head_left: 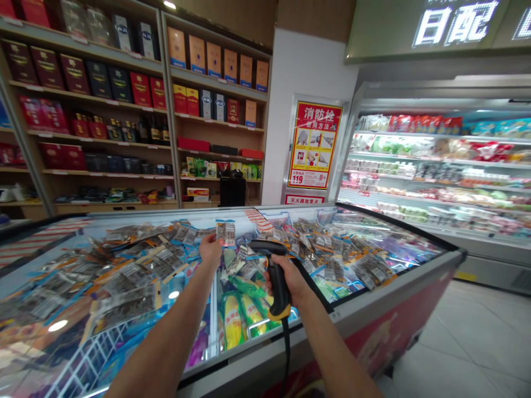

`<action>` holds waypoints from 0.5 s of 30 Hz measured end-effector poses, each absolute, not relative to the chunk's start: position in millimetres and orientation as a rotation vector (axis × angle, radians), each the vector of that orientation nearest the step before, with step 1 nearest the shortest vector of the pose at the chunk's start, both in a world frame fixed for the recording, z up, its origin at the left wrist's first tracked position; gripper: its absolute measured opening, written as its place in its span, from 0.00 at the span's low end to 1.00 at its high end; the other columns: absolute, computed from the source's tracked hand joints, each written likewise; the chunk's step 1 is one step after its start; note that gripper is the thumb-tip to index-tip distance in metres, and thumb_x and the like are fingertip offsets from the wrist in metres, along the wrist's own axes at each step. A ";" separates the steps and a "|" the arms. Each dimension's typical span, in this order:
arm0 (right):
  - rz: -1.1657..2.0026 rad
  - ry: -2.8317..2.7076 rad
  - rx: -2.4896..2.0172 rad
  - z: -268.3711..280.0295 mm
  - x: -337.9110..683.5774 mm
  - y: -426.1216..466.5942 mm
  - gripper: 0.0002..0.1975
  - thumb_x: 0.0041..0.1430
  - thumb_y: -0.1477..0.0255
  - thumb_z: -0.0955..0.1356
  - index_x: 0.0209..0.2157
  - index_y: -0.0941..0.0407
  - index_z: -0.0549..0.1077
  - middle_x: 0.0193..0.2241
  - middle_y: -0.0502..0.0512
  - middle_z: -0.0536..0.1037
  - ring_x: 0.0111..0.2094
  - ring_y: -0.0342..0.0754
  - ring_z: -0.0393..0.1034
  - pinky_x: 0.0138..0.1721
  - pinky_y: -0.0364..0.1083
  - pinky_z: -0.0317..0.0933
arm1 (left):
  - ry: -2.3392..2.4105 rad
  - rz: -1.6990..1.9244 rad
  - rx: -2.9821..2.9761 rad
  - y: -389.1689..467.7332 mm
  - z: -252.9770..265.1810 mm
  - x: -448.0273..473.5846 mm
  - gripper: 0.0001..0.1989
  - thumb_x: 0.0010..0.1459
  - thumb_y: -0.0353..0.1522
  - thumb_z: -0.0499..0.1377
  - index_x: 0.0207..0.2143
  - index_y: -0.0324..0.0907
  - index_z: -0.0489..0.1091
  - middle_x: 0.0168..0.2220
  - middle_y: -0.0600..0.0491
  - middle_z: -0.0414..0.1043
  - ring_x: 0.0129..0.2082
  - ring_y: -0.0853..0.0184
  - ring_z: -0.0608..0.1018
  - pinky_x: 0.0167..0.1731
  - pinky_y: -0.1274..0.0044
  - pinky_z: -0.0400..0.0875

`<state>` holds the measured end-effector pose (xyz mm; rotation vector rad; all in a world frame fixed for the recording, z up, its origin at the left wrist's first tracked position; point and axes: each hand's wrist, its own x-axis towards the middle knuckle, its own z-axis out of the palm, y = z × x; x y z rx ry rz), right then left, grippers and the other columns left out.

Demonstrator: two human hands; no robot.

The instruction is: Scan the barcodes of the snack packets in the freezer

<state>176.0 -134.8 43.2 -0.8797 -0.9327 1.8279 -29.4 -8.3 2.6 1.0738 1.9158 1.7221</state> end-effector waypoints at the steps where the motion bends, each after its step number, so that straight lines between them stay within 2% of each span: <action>1: 1.823 -0.928 -0.887 43.7 176.5 -135.4 0.12 0.49 0.63 0.60 0.26 0.58 0.65 0.14 0.47 0.67 0.13 0.39 0.60 0.13 0.39 0.54 | 1.908 1.726 1.052 -9.7 3.7 -27.4 0.17 0.46 0.30 0.54 0.42 0.37 0.65 0.33 0.50 0.71 0.30 0.67 0.74 0.25 0.80 0.66; 5: 1.798 -0.891 -0.907 48.4 181.5 -137.7 0.12 0.50 0.63 0.60 0.26 0.58 0.65 0.13 0.47 0.67 0.12 0.39 0.60 0.13 0.39 0.53 | 1.847 1.755 1.021 -14.9 7.2 -18.3 0.20 0.43 0.29 0.55 0.43 0.39 0.64 0.32 0.51 0.71 0.27 0.69 0.73 0.23 0.82 0.64; 9: 1.807 -0.868 -0.870 50.2 189.2 -139.0 0.12 0.49 0.62 0.61 0.27 0.58 0.65 0.13 0.46 0.66 0.12 0.39 0.60 0.13 0.38 0.53 | 1.752 1.788 1.084 -17.6 7.0 -9.9 0.22 0.42 0.28 0.54 0.44 0.42 0.65 0.27 0.55 0.70 0.23 0.72 0.71 0.21 0.83 0.62; 15: 1.735 -0.876 -0.854 49.7 194.3 -132.3 0.13 0.47 0.61 0.62 0.27 0.58 0.66 0.14 0.47 0.68 0.13 0.40 0.61 0.12 0.39 0.53 | 1.626 1.837 1.092 -19.5 -2.3 -4.1 0.18 0.42 0.26 0.52 0.39 0.41 0.69 0.25 0.55 0.71 0.22 0.72 0.71 0.22 0.81 0.62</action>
